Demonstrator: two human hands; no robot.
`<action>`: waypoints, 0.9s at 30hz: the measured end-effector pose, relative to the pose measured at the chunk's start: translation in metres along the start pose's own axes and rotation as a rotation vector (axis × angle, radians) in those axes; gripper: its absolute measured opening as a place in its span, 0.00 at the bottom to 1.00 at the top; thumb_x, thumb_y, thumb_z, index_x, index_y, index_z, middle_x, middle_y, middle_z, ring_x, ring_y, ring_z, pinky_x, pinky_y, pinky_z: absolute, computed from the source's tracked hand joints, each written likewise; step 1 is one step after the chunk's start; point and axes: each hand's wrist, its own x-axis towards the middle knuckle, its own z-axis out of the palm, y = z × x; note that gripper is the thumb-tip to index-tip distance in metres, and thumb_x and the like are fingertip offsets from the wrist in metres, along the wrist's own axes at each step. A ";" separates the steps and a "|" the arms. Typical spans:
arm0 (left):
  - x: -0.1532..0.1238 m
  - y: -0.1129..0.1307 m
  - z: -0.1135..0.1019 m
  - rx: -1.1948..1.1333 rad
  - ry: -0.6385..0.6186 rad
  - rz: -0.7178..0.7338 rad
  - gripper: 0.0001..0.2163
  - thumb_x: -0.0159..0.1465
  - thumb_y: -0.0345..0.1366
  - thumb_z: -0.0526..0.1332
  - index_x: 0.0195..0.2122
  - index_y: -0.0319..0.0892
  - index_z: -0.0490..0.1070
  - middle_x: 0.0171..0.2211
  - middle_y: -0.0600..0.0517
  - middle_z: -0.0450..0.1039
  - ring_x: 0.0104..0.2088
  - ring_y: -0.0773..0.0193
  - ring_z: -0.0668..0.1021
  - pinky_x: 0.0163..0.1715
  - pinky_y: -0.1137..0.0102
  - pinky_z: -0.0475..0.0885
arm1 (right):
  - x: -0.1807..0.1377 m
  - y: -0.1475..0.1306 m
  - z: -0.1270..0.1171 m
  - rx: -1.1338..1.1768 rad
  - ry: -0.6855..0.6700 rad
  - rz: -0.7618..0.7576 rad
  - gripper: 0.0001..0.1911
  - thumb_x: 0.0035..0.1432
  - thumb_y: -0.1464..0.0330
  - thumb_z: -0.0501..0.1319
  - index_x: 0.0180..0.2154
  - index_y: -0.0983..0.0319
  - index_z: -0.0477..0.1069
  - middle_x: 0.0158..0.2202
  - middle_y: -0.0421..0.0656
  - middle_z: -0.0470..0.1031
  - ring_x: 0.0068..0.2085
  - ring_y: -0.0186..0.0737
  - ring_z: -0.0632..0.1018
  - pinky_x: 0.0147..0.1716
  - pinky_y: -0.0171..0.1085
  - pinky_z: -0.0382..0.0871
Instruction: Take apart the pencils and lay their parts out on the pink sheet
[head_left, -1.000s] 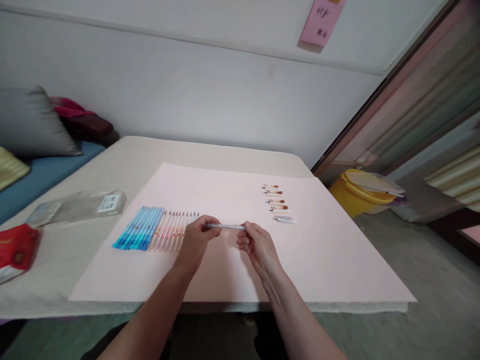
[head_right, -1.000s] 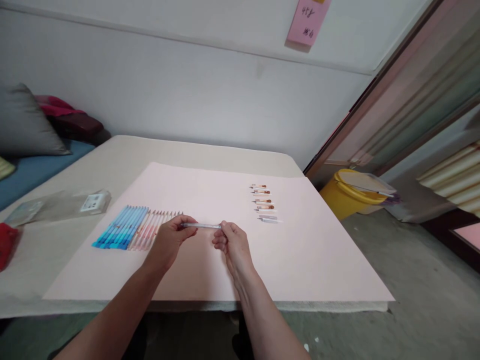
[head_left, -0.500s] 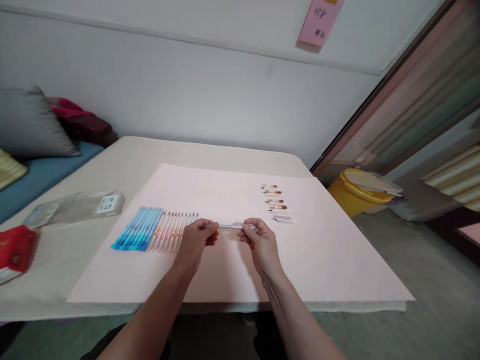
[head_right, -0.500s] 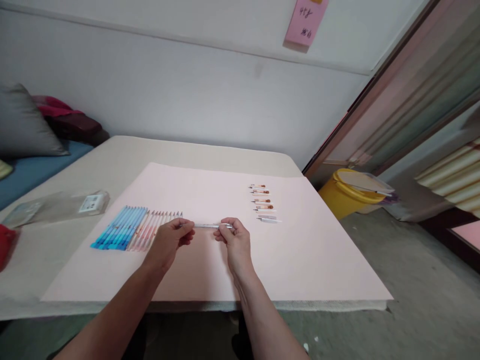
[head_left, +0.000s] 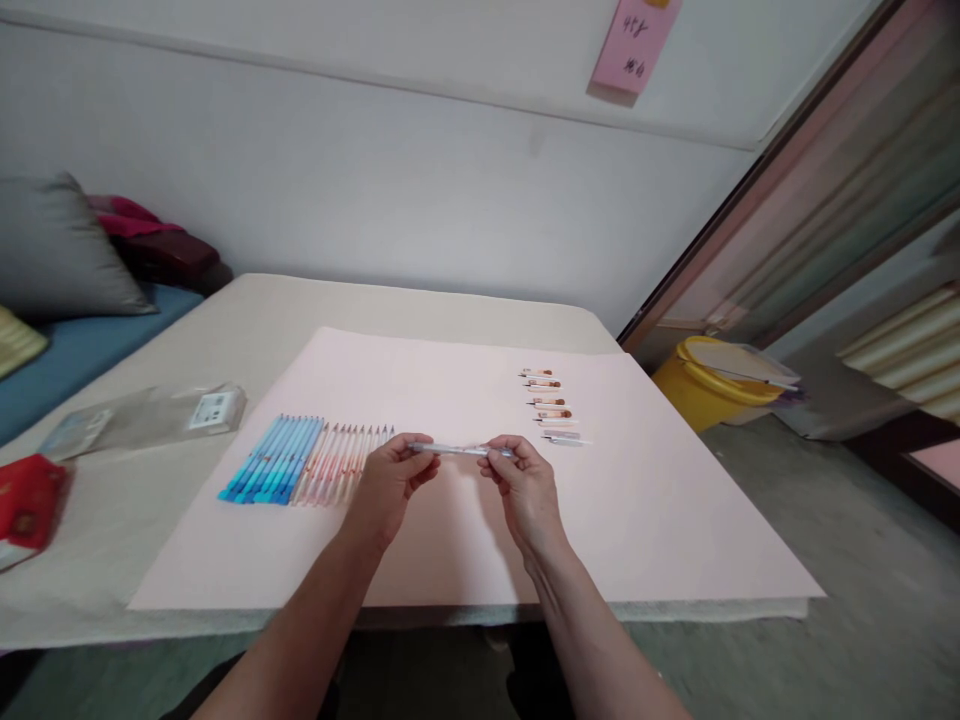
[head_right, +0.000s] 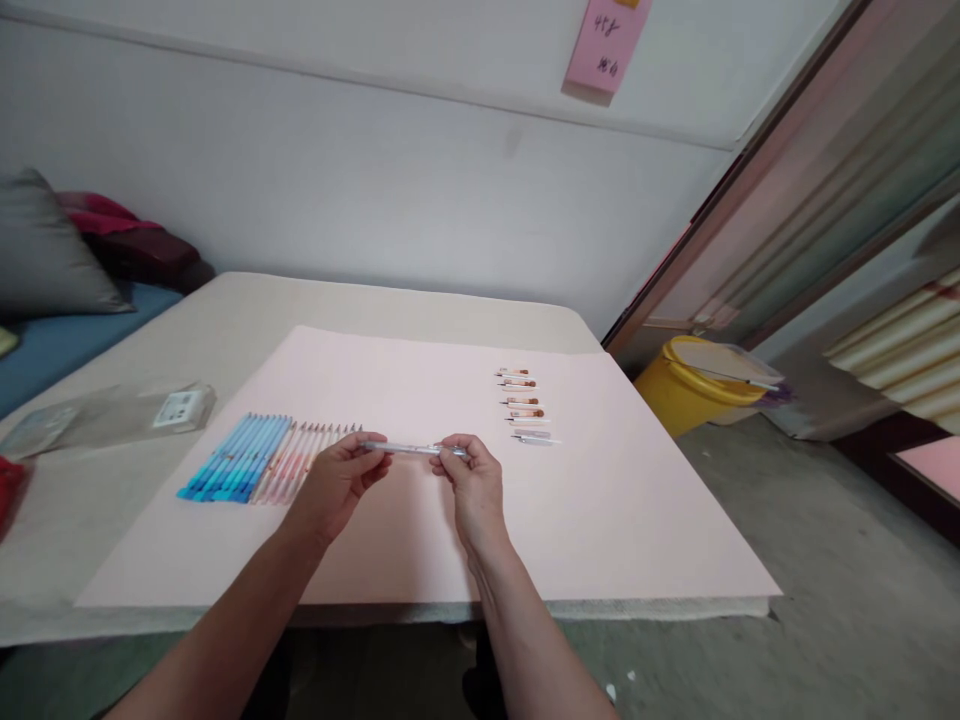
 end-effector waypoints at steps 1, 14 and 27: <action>0.000 -0.001 0.000 0.063 0.023 0.002 0.10 0.49 0.36 0.67 0.29 0.38 0.72 0.25 0.51 0.72 0.25 0.70 0.73 0.28 0.74 0.69 | 0.000 0.000 0.000 0.004 0.000 0.005 0.10 0.46 0.66 0.66 0.33 0.61 0.71 0.29 0.39 0.73 0.29 0.33 0.74 0.33 0.35 0.68; 0.001 -0.003 -0.001 0.003 0.046 0.000 0.10 0.48 0.34 0.67 0.31 0.38 0.72 0.26 0.52 0.72 0.28 0.69 0.75 0.32 0.73 0.70 | 0.001 -0.002 0.001 0.032 0.045 0.022 0.12 0.44 0.67 0.67 0.33 0.61 0.71 0.27 0.38 0.73 0.28 0.33 0.75 0.31 0.34 0.68; 0.003 0.002 -0.006 -0.049 0.138 -0.091 0.10 0.50 0.37 0.66 0.28 0.36 0.71 0.25 0.49 0.74 0.25 0.71 0.74 0.24 0.77 0.69 | 0.006 -0.010 -0.009 0.037 0.116 -0.057 0.13 0.46 0.67 0.66 0.36 0.62 0.69 0.30 0.40 0.73 0.28 0.33 0.74 0.31 0.34 0.70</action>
